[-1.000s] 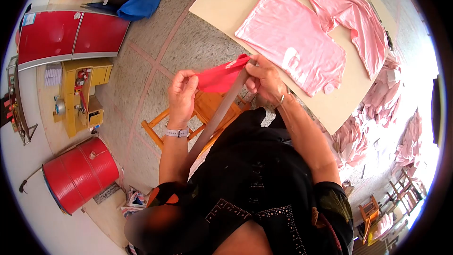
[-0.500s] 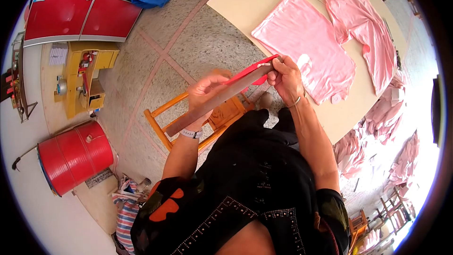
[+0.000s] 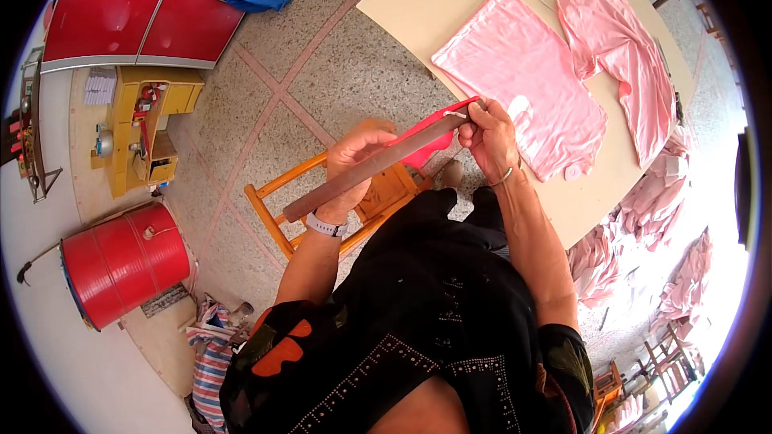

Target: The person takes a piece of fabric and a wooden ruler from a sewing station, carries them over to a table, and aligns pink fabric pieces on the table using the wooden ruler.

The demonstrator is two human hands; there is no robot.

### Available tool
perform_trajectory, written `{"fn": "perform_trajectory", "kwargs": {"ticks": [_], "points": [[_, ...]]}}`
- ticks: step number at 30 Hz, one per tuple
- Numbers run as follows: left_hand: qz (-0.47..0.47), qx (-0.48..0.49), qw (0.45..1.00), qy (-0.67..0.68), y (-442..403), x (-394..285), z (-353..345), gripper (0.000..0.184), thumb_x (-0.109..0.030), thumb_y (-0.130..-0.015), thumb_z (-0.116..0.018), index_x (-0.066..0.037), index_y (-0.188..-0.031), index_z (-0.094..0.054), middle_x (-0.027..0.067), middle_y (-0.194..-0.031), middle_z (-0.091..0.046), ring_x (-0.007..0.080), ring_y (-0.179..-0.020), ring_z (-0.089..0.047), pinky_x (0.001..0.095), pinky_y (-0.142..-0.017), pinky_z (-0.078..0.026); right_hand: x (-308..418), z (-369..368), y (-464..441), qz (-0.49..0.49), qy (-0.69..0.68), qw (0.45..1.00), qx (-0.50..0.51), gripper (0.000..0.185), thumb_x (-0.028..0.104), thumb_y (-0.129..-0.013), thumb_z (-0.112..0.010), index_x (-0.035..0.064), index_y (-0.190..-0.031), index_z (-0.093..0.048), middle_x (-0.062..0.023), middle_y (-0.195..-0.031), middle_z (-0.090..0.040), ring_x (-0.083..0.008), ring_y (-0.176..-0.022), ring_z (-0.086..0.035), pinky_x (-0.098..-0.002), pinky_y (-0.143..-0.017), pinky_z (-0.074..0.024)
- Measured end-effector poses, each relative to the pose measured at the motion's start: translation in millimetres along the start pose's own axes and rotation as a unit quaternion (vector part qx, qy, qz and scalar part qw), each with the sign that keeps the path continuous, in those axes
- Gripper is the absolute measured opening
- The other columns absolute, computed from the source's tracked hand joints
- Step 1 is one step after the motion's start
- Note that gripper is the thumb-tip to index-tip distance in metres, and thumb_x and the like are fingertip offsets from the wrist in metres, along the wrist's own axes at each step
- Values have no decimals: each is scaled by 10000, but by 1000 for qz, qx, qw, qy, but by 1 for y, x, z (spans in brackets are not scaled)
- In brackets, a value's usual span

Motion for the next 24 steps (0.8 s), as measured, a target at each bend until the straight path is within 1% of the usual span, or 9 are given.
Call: {"fn": "perform_trajectory", "kwargs": {"ticks": [1, 6, 7, 9, 13, 16, 19, 22, 24], "points": [[-4, -6, 1000, 2, 0, -2, -2, 317, -199, -893, -751, 29, -1098, -669, 59, -1032, -693, 127, -960, -655, 284, -888, -539, 0, -1, 0, 0, -1, 1000, 1, 107, 102, -1000, -517, 6, -958, -491, -76, -733, -577, -139, -540, -548, -274, -478, -471], [7, 2, 1000, 18, -2, -6, -5, 331, -208, -890, -756, 32, -1098, -667, 61, -1033, -693, 127, -965, -656, 285, -887, -539, -1, 0, 0, 0, -3, 1000, -1, 104, 106, -1002, -517, 12, -967, -489, -76, -723, -576, -140, -538, -546, -278, -481, -469], [9, 3, 1000, 15, -2, -6, -4, 332, -209, -889, -757, 33, -1098, -667, 61, -1034, -692, 127, -966, -656, 285, -887, -540, 0, -1, 0, 1, 1, 1000, 0, 105, 108, -1007, -510, 10, -971, -493, -78, -749, -576, -134, -549, -537, -274, -490, -459], [-3, 7, 1000, 10, -3, -8, -5, 316, -196, -895, -749, 31, -1098, -668, 63, -1032, -693, 127, -957, -657, 284, -881, -541, 0, -1, 1, 0, 8, 1000, 4, 112, 111, -1017, -497, 6, -978, -502, -81, -802, -575, -123, -572, -520, -266, -507, -440], [-22, 14, 1000, -8, -7, -16, -9, 276, -164, -908, -731, 29, -1097, -671, 67, -1026, -695, 125, -942, -656, 282, -871, -542, -2, 0, 0, -5, 10, 1000, -1, 120, 118, -1017, -500, 4, -979, -502, -82, -802, -573, -122, -576, -522, -266, -511, -444], [-46, 10, 998, -37, -7, -8, -3, 255, -145, -913, -722, 29, -1094, -672, 67, -1020, -694, 124, -938, -653, 281, -865, -541, -3, 0, -1, -3, 18, 1000, -13, 126, 125, -1016, -501, 6, -975, -505, -81, -803, -575, -121, -578, -521, -267, -512, -441], [-7, 0, 1000, -25, -4, -3, 1, 269, -155, -911, -726, 32, -1096, -669, 66, -1022, -693, 126, -940, -653, 282, -862, -539, -4, -1, -1, -3, 19, 1000, -23, 124, 122, -1012, -504, 4, -975, -506, -83, -792, -582, -126, -579, -528, -274, -508, -446], [-16, 3, 999, -34, -3, 3, 5, 283, -169, -912, -726, 36, -1098, -666, 69, -1019, -694, 130, -932, -656, 282, -855, -540, -4, -1, -2, -8, 14, 1000, -2, 113, 104, -1003, -504, -7, -990, -497, -93, -781, -593, -135, -582, -540, -290, -507, -462], [-1, -1, 1000, -27, -2, 7, 7, 288, -174, -914, -724, 38, -1099, -665, 73, -1022, -695, 133, -930, -657, 285, -855, -540, -5, -1, -2, -9, 17, 1000, -4, 110, 101, -1004, -498, -8, -989, -496, -94, -781, -594, -135, -581, -539, -289, -507, -461]]}}
Point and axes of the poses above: each hand's wrist, its own y-axis away from the middle knuckle, its own z-axis out of the back of the hand, x = y × z, the point moved 3 cm from there along -y, towards the middle knuckle
